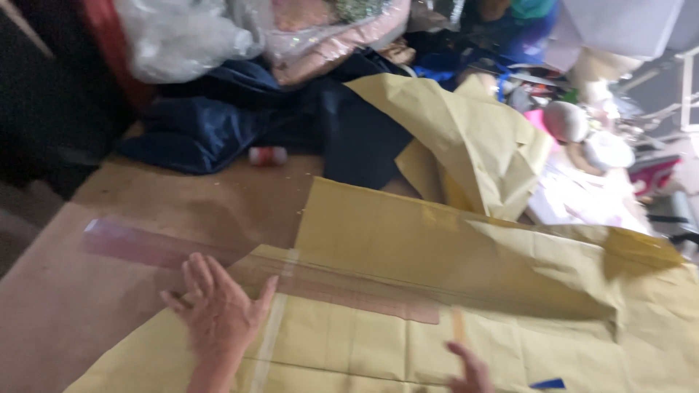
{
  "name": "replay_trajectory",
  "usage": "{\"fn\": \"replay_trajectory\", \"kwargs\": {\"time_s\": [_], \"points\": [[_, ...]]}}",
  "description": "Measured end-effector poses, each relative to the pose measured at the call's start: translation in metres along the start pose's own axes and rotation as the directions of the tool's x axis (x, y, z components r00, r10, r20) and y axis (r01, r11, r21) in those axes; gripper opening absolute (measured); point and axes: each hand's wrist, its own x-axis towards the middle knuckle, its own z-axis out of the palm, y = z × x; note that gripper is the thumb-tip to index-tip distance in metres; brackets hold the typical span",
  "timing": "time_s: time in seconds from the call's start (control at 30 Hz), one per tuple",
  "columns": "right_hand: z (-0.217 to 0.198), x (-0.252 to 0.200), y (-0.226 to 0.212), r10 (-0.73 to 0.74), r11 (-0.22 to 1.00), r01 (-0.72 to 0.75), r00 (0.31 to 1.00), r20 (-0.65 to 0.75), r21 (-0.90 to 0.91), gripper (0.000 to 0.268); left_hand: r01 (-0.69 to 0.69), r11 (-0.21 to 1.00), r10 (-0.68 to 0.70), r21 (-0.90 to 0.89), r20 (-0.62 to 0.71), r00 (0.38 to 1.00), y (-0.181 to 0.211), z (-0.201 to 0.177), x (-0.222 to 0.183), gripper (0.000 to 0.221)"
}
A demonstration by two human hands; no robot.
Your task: Using a ruler and pencil to draw lines on pattern paper for garment construction.
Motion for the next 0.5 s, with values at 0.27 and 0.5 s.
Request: {"fn": "replay_trajectory", "kwargs": {"time_s": [0.27,0.5], "points": [[0.071,-0.01,-0.173,-0.183,0.963,0.092,0.912,-0.367,-0.252,0.064,-0.019,0.988,0.016,-0.154,-0.023,1.0,0.006,-0.024,-0.002,0.127],[0.097,-0.022,-0.139,-0.327,0.921,0.169,0.823,-0.464,-0.35,0.047,-0.046,0.986,0.033,-0.163,-0.08,0.996,0.019,-0.041,-0.012,0.118]]}}
